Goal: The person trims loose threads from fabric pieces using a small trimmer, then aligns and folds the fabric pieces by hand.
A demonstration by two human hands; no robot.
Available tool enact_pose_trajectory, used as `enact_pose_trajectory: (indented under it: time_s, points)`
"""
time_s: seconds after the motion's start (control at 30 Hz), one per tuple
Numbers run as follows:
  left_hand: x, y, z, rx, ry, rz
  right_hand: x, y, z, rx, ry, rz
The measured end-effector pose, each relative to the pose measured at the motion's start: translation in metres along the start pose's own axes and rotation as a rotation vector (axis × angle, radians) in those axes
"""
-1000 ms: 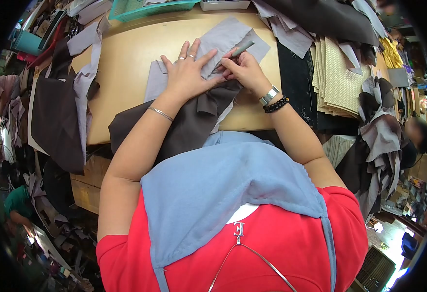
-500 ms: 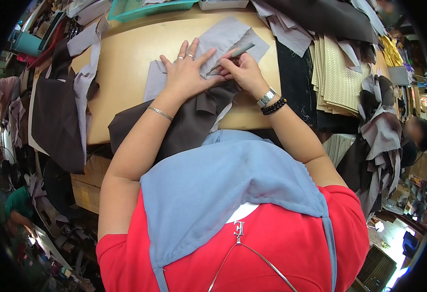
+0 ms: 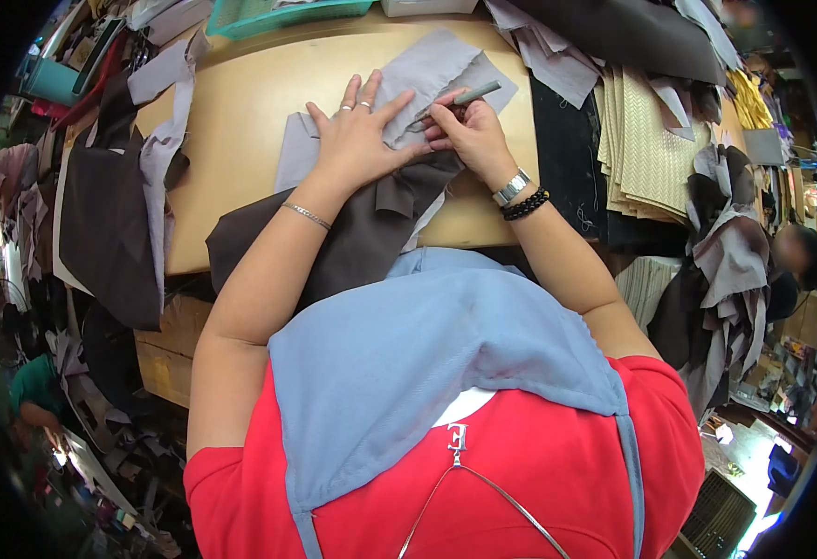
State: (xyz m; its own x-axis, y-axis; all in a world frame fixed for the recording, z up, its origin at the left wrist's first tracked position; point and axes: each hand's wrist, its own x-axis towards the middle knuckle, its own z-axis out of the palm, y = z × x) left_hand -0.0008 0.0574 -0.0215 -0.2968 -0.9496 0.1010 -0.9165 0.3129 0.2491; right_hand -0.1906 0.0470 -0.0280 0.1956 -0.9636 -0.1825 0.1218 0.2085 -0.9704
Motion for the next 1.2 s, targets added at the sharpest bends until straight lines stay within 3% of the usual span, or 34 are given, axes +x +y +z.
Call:
enact_pose_trajectory:
  time_s: [1.2]
  points:
    - [-0.0001, 0.0008, -0.0034, -0.009, -0.011, 0.002, 0.0009, 0.0064, 0.002, -0.115, -0.111, -0.076]
